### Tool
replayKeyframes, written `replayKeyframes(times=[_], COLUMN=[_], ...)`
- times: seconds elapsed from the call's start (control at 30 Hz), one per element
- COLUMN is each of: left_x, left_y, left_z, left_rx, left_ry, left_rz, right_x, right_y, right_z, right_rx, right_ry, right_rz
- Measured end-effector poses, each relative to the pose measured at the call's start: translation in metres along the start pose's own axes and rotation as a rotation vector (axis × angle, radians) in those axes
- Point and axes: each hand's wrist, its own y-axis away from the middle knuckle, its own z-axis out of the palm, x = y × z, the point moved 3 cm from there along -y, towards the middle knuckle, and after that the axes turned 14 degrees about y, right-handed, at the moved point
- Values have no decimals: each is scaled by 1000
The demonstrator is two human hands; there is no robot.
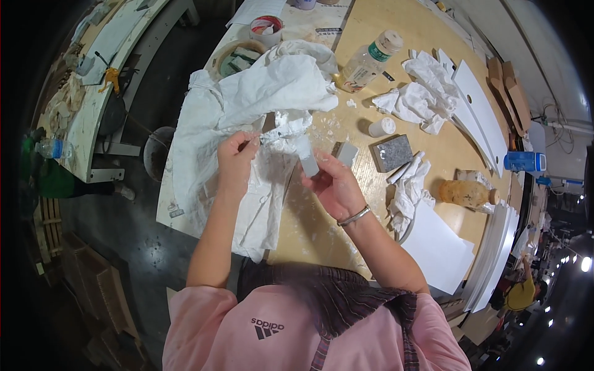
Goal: The person wipes a white furniture panel with a cloth, applies white paste to the edges of curved panels using a scraper, and smooths the paste with their hand.
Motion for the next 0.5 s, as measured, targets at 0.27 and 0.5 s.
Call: replayKeyframes(times=[0.27,0.5], left_x=[3,23], left_y=[-20,64], left_z=[7,38], left_rx=[-42,-228], left_ry=[-163,-269], left_rz=[-64,-26], right_x=[1,13], right_y=[25,49], right_z=[-2,-18], right_rx=[-63,-131], right_ry=[-26,-139], right_rz=[9,-14])
